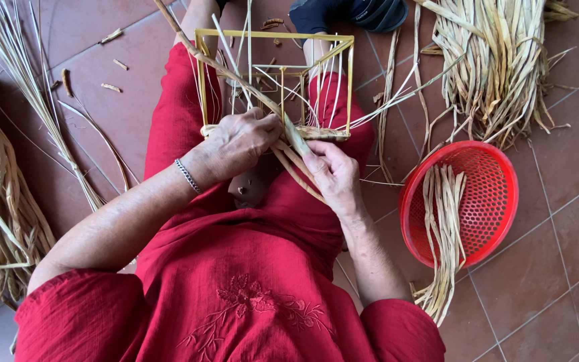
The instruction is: The person weaves dried palm leaves into a rectangular basket frame, interlacing strands through vertical supports and trimming excess with scissors. The basket is rotated to continue weaving along different edges.
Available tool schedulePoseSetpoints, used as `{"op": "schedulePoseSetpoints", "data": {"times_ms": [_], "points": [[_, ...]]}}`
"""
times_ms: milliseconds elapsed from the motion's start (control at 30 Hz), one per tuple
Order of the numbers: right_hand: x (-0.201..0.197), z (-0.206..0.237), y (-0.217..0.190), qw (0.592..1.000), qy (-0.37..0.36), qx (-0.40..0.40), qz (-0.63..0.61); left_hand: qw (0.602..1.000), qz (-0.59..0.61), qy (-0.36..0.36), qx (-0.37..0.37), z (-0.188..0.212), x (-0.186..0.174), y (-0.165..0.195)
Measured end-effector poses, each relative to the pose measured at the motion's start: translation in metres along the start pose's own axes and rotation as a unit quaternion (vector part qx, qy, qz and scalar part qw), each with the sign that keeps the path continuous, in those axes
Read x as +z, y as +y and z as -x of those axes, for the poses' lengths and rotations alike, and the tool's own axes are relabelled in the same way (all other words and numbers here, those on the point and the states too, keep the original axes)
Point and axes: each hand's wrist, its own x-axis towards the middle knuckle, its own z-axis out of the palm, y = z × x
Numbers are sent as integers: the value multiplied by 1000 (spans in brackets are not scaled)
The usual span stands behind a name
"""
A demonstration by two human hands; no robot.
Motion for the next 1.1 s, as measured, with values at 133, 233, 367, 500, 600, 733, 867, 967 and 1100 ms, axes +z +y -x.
{"op": "schedulePoseSetpoints", "data": {"times_ms": [133, 233, 367, 500, 600, 733, 867, 967, 1100], "points": [[6, 15, 25, 945, 29, 123, -301, 999, 14, 46, 13, 2, 0, 2], [2, 35, 39, 896, 31, 124, -424, 998, 6, 63, 0, 11, 3, 5], [-15, 52, 48, 869, 18, 80, -488, 991, 4, 136, -2, 20, 5, 8], [-15, 46, 38, 979, -36, 56, -193, 990, -32, 133, 23, 32, 5, 23], [-12, 36, 34, 998, -18, -8, 57, 989, -82, 121, 36, 33, 8, 31], [-33, 38, 45, 902, 136, 21, -408, 987, -99, 118, 42, 29, 14, 32], [-58, 64, 65, 739, 102, -14, -666, 985, -109, 120, 53, 24, 16, 29], [-64, 83, 74, 781, 143, -3, -607, 989, -20, 144, 39, 16, 13, 26], [-79, 101, 73, 851, 103, -63, -511, 976, 148, 158, -5, 7, 2, 19]]}}
